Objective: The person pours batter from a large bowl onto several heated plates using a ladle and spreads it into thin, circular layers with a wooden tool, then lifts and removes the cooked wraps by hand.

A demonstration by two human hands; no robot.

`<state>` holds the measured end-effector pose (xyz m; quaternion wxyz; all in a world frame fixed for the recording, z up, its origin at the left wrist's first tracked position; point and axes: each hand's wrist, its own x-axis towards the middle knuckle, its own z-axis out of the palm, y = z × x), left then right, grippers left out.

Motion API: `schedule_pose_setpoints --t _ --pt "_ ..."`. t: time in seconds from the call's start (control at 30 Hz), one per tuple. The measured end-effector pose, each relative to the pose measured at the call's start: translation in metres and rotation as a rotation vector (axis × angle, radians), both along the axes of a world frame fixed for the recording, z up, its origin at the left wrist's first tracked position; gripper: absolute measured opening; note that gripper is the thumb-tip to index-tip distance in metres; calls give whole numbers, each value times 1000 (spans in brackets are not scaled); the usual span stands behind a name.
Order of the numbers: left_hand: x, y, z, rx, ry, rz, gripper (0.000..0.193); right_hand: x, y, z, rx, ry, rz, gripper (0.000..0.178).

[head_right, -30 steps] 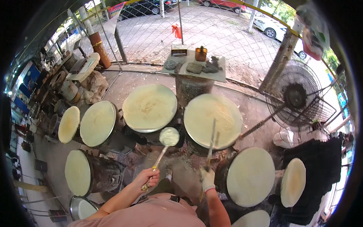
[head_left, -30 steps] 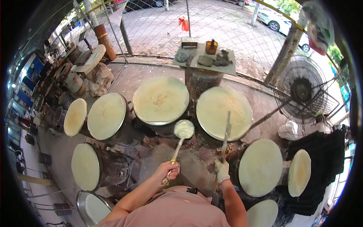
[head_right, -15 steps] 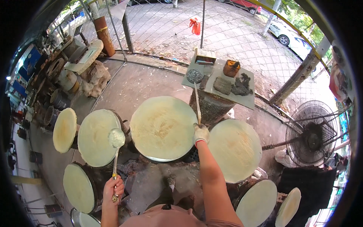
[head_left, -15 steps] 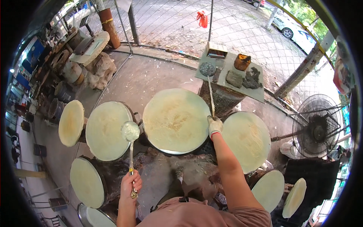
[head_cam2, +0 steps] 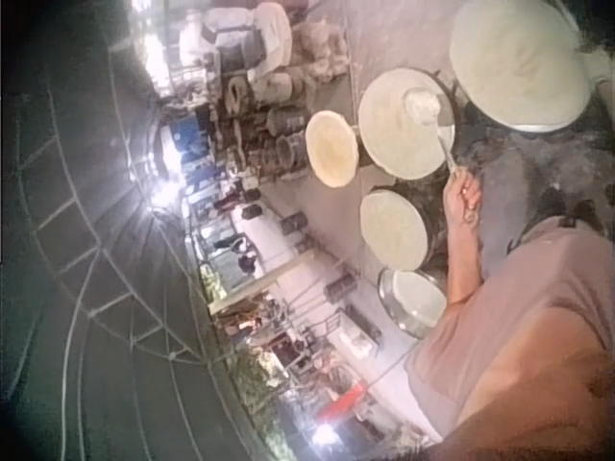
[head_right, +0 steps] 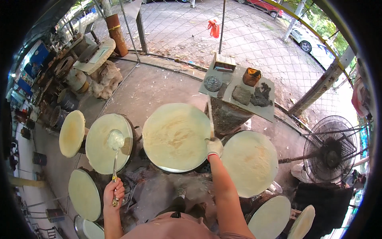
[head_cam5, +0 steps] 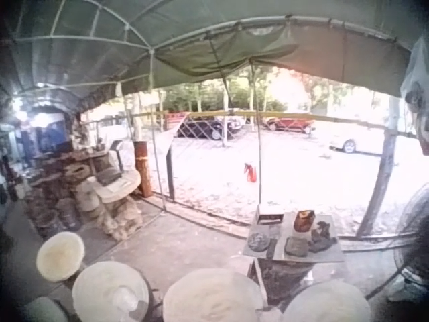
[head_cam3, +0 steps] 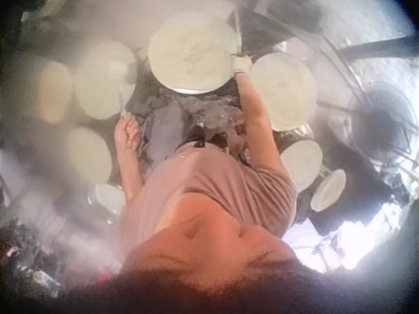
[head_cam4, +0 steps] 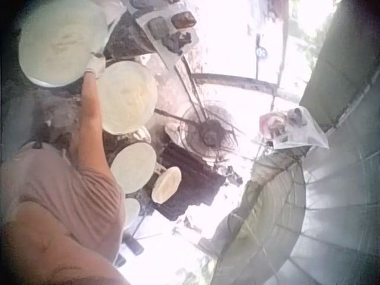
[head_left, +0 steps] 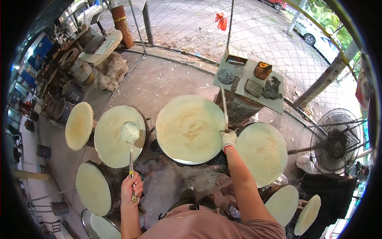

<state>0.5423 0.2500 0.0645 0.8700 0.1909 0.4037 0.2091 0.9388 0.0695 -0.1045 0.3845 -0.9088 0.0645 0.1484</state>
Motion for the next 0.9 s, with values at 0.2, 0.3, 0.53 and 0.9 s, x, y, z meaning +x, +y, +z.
schedule_pose_setpoints --t 0.2,0.3,0.53,0.9 --pt "1 4 -3 -25 1 2 8 -13 9 25 271 31 87 39" --pt "13 5 -1 0 20 -44 7 -17 9 19 609 7 3 32" --pt "37 3 -19 -89 -5 -88 9 -20 -87 52 899 -64 -306 28" --pt "130 -60 -16 -21 56 -465 6 -26 -403 -50 -33 -201 -615 43"
